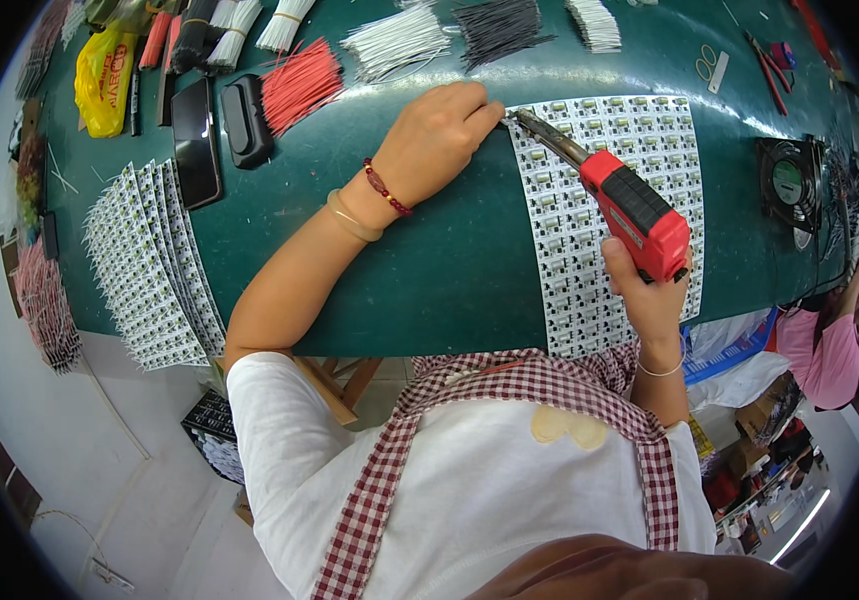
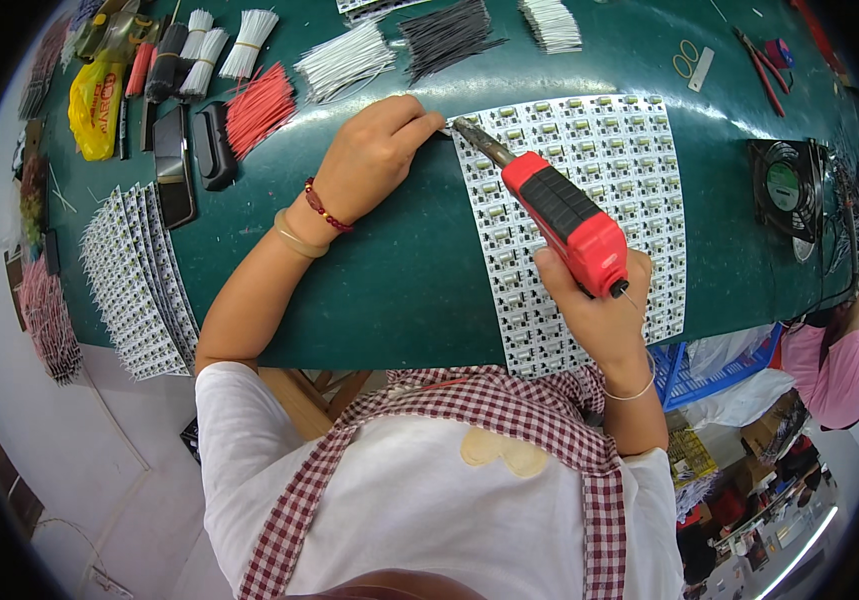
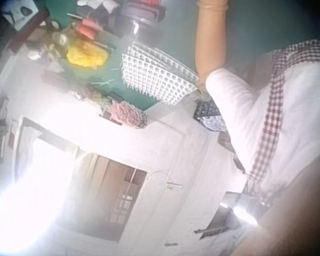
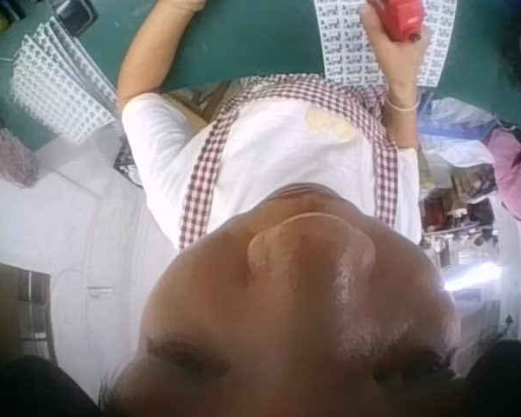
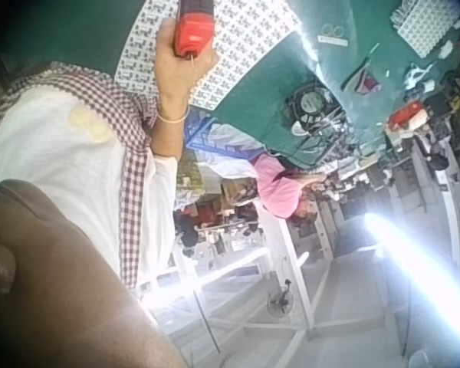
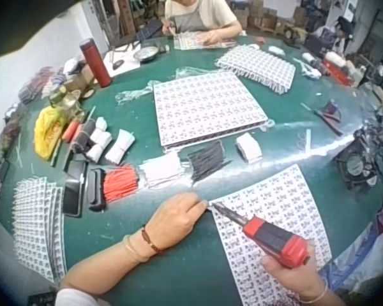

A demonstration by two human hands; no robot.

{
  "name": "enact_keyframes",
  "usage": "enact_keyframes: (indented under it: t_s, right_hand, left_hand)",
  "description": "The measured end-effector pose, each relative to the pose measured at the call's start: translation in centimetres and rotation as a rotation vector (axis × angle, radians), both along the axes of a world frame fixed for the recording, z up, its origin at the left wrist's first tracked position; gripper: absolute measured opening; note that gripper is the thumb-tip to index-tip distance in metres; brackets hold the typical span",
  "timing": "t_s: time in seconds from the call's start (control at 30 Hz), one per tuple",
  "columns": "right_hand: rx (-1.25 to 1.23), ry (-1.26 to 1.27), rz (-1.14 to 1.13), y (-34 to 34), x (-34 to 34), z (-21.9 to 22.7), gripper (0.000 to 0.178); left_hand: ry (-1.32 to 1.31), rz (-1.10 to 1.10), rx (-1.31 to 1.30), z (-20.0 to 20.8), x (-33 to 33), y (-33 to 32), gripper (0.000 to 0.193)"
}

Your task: The person solders wire leads onto a circuit board panel using a handheld soldering tool, positions additional wires onto the board, and solders them in place.

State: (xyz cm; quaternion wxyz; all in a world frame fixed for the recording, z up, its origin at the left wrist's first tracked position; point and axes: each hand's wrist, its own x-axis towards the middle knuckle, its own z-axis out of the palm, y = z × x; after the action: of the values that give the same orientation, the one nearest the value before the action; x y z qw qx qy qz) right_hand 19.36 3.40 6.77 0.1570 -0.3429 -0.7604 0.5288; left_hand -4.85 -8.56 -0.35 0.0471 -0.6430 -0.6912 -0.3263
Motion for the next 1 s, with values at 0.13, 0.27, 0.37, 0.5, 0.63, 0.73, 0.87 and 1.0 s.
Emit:
enact_keyframes:
  t_s: [0.13, 0.27, 0.37, 0.5, 0.63, 0.73, 0.87, 1.0]
  right_hand:
    - [0.011, -0.014, 0.0, 0.2, 0.1, 0.1, 0.014]
    - [0.023, -0.026, 0.005, 0.3, 0.3, 0.1, 0.015]
    - [0.023, -0.022, 0.014, 0.2, 0.1, 0.0, 0.015]
    - [0.012, -0.029, 0.015, 0.3, 0.1, 0.0, 0.016]
    - [0.052, -0.029, 0.032, 0.4, 0.3, -0.1, 0.015]
    - [0.032, 0.002, -0.002, 0.3, 0.5, -0.3, 0.016]
    - [0.002, -0.002, -0.054, 0.3, 0.7, -0.3, 0.018]
    - [0.01, -0.069, -0.029, 0.4, 1.4, -0.9, 0.018]
  left_hand:
    - [0.011, -0.005, 0.01, 0.0, -0.1, 0.0, 0.023]
    - [0.014, 0.001, 0.005, 0.0, 0.0, -0.1, 0.023]
    - [0.011, 0.001, 0.004, 0.0, -0.1, 0.0, 0.023]
    - [0.015, 0.0, 0.007, 0.0, 0.0, 0.0, 0.023]
    - [0.016, -0.001, 0.012, 0.0, 0.1, 0.0, 0.023]
    - [0.013, -0.002, 0.014, 0.0, 0.0, 0.0, 0.022]
    - [0.016, -0.004, 0.0, -0.1, 0.0, 0.0, 0.022]
    - [0.026, 0.003, -0.003, 0.1, 0.0, -0.1, 0.022]
